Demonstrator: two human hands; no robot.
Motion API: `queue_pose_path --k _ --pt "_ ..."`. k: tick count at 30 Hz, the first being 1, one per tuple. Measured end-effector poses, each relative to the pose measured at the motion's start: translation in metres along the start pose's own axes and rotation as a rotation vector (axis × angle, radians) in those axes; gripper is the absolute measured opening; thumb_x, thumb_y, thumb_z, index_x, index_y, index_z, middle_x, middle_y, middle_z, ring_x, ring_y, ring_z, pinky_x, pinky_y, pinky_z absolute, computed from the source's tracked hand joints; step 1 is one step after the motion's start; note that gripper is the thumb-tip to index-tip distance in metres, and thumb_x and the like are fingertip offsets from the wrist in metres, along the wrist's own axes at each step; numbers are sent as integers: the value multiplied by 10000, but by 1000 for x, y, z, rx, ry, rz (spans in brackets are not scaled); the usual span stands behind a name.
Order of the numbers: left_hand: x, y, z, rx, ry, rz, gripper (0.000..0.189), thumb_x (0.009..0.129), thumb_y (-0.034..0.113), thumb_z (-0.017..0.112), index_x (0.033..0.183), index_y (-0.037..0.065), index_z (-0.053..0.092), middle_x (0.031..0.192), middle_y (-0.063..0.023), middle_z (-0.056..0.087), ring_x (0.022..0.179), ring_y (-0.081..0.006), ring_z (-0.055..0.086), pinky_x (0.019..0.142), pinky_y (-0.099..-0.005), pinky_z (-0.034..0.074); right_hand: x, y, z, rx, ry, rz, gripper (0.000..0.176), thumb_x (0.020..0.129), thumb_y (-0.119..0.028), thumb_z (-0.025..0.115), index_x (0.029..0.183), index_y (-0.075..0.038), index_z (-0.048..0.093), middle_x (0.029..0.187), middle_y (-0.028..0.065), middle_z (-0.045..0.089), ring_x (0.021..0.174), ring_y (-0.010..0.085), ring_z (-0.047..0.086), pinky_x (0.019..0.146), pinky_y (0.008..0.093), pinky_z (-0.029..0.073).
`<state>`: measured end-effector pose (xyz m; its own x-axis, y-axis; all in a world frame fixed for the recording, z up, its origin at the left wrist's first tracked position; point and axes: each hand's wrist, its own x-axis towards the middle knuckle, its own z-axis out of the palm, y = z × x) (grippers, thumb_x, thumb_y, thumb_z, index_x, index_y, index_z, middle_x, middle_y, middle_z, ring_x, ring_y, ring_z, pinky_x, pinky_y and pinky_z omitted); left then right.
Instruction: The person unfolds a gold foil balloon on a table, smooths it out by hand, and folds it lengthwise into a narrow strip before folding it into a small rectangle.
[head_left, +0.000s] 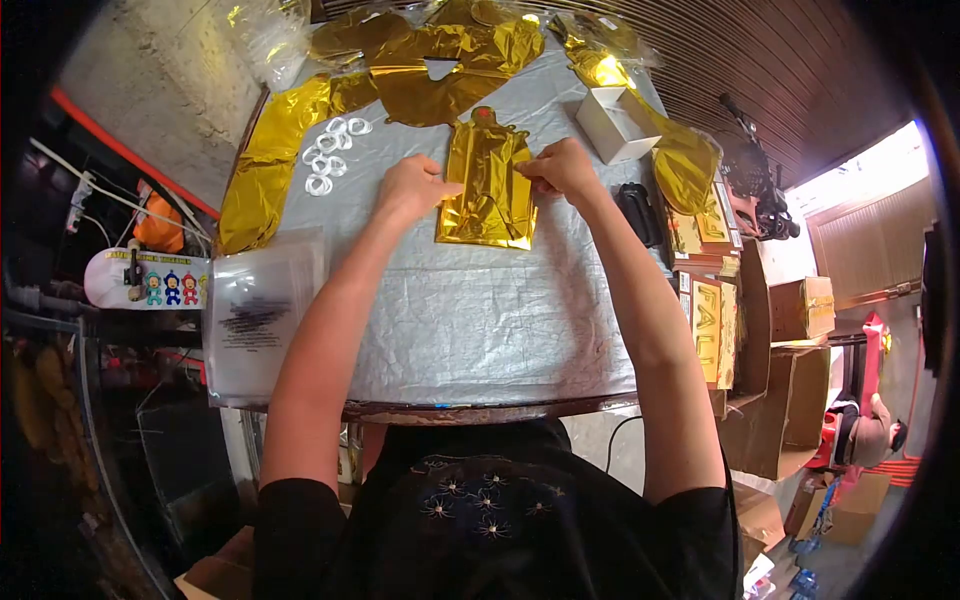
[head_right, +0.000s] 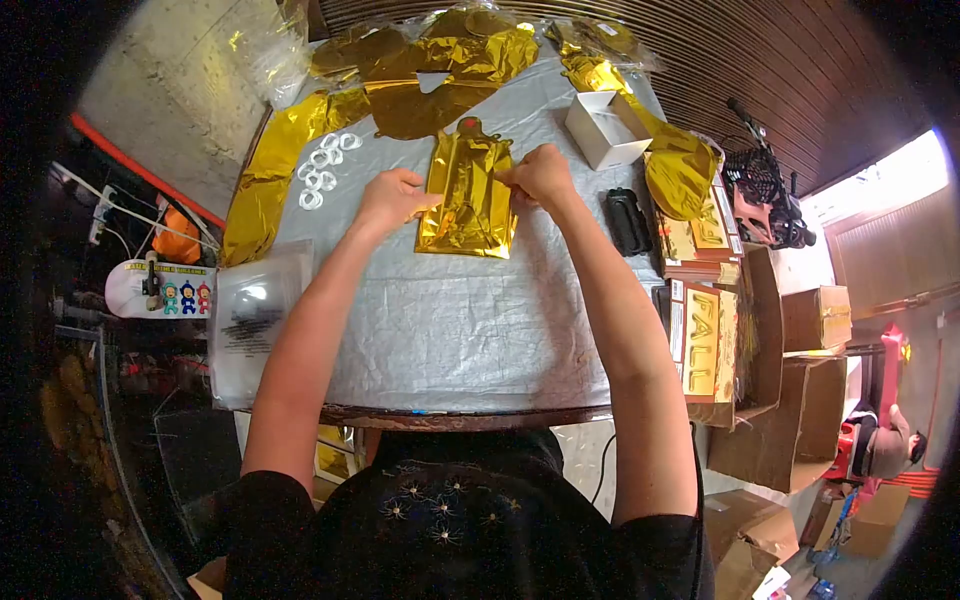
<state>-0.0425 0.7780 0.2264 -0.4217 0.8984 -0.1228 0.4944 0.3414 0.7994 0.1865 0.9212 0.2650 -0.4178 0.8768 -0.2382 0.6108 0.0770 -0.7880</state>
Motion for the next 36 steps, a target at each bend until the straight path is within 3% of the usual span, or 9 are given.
queue_pose_path --k 11,13,19,21,23,26,29,35,36 --pt "8 10 -10 -359 -206 -98 302 835 245 873 1006 19 770 862 -31 755 686 -120 655 619 -286 509 -4 13 2 333 -118 -43 230 863 -186 869 746 -40 734 629 -1 638 496 74 508 445 254 362" --pt "0 17 -16 -462 -265 -130 185 915 167 796 1035 36 747 884 1 729 704 -89 617 608 -252 483 -11 14 0 501 -153 -136 215 870 -159 863 752 -33 735 635 -3 638 514 75 527 463 254 378" --pt "-49 31 -30 -587 -281 41 267 1010 230 711 1226 81 661 1123 27 711 877 -31 585 708 -216 479 -70 4 -10 471 -7 -403 163 943 -176 811 901 -28 755 805 -27 699 712 54 582 691 219 452" --pt "-70 28 -35 -554 -308 107 321 1007 228 714 1276 67 647 1117 22 714 902 -54 605 757 -251 512 -108 -5 -17 390 -2 -411 199 926 -188 825 971 -1 777 847 8 730 790 88 621 761 245 479" --pt "-96 21 -34 -527 -328 304 389 988 229 737 1319 53 636 1143 7 710 990 -102 642 851 -292 542 -131 6 -21 178 37 -703 221 886 -172 848 1013 0 792 902 48 753 880 126 631 832 297 496" --pt "-138 21 -43 -194 -364 249 398 914 101 767 1296 51 667 1203 -30 716 1157 -195 666 988 -374 533 -166 26 -17 124 -1 -838 227 823 -108 865 1021 -17 802 1008 98 767 1042 241 659 962 368 496" --pt "-166 17 -50 -66 -373 698 323 821 -4 770 1118 88 683 1178 -55 739 1172 -260 669 1004 -388 527 -193 34 -20 90 -118 -976 200 801 -99 844 990 -79 781 1138 69 784 1096 276 662 1011 450 473" --pt "-210 15 -51 44 -268 693 417 755 68 842 1140 82 684 1069 -52 718 1063 -276 655 950 -380 508 -242 37 -5 -2 -88 -1114 334 801 -89 847 1122 -67 754 1182 83 757 1047 265 685 911 411 512" --pt "-213 15 -51 58 -276 712 442 769 87 833 1186 82 685 1068 -54 712 1044 -274 651 937 -381 510 -248 41 2 34 -86 -1095 486 789 -107 864 1250 -60 714 1254 100 729 1061 254 668 908 401 489"
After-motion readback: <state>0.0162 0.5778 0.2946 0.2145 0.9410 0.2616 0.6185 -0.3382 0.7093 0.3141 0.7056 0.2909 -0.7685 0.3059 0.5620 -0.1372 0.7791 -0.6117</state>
